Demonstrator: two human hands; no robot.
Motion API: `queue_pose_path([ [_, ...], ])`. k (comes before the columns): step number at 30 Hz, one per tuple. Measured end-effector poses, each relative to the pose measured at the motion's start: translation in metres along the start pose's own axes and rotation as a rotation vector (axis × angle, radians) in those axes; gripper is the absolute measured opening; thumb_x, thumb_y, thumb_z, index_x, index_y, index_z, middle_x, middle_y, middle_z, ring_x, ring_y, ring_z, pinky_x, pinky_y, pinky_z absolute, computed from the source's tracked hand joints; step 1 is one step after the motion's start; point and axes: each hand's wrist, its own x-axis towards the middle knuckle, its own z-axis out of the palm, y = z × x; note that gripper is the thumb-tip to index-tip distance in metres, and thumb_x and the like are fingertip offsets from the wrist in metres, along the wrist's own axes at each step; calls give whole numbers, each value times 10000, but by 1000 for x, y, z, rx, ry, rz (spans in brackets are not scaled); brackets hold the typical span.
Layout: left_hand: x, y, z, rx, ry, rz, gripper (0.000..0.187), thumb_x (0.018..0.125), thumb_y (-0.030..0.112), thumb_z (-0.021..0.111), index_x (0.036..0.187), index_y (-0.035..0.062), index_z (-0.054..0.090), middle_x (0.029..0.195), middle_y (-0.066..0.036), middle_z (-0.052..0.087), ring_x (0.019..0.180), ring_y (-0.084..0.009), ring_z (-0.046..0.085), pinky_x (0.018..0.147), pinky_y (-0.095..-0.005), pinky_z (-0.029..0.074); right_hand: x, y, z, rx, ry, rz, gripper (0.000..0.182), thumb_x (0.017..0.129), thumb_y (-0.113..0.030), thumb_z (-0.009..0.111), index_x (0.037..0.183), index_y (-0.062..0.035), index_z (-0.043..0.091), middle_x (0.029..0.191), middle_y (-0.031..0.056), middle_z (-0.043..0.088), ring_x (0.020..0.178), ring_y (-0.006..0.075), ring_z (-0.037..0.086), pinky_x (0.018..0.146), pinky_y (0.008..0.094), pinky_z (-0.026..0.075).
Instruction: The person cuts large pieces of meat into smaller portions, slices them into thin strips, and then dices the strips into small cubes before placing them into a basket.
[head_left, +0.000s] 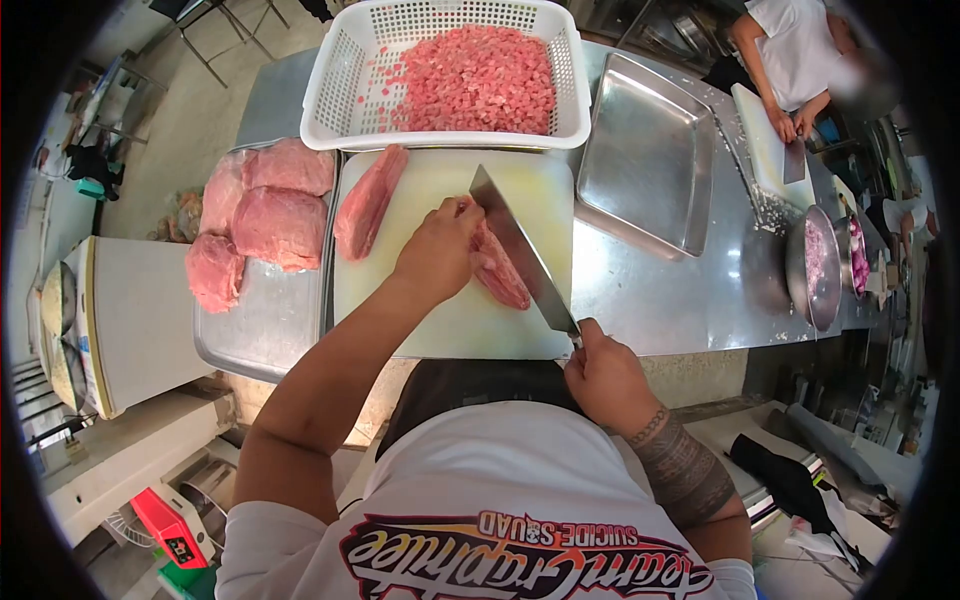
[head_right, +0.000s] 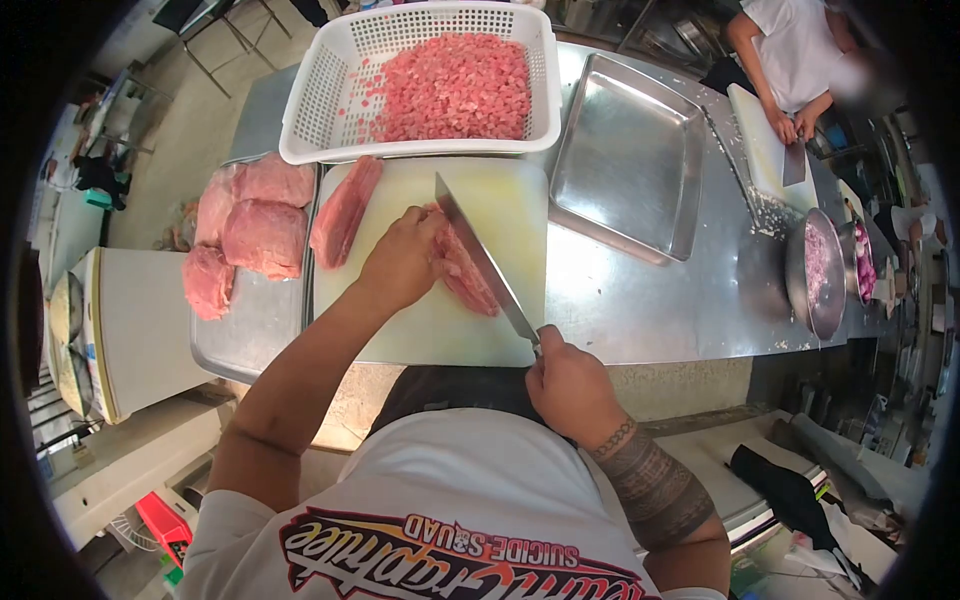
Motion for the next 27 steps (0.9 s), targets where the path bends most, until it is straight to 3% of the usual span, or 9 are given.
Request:
queue_pose_path([
  [7,0,2,1,0,-30,-59,722,781,250,897,1389,39,569,1513,-227,525,1328,-456,565,1088,-506,511,25,-8,3,-94,-73,-23,252,916,-65,622,1110,40,501,829,263,699,812,459,710,731,550,575],
  [15,-2,-11,16,-35,47,-10,765,757,242,910,1401,26,558,1505,-260,529,1337,-455,558,1092,-505,509,69,-16,30,-146,25,-100,284,907,-56,579,1167,41,517,826,253,694,764,438,710,684,534,572],
  [19,-5,-14,19,-25,87,15,755,754,250,914,1383,18,567,1497,-269,536,1342,-459,554,1094,-512,506,68,-16,34,-150,103,-165,260,918,-53,563,1159,37,526,803,231,688,742,418,713,659,520,577],
  [25,-7,-16,25,9,131,49,715,756,272,914,1336,9,588,1506,-277,531,1369,-468,530,1118,-515,484,30,-20,15,-159,-7,-89,210,964,-78,525,1148,21,551,794,220,692,738,402,725,645,519,584],
  [27,-7,-18,27,6,140,64,713,758,279,913,1331,6,588,1492,-278,540,1364,-469,531,1119,-513,479,42,-15,29,-155,65,-107,189,978,-83,513,1137,12,555,803,219,699,749,399,732,651,514,590],
])
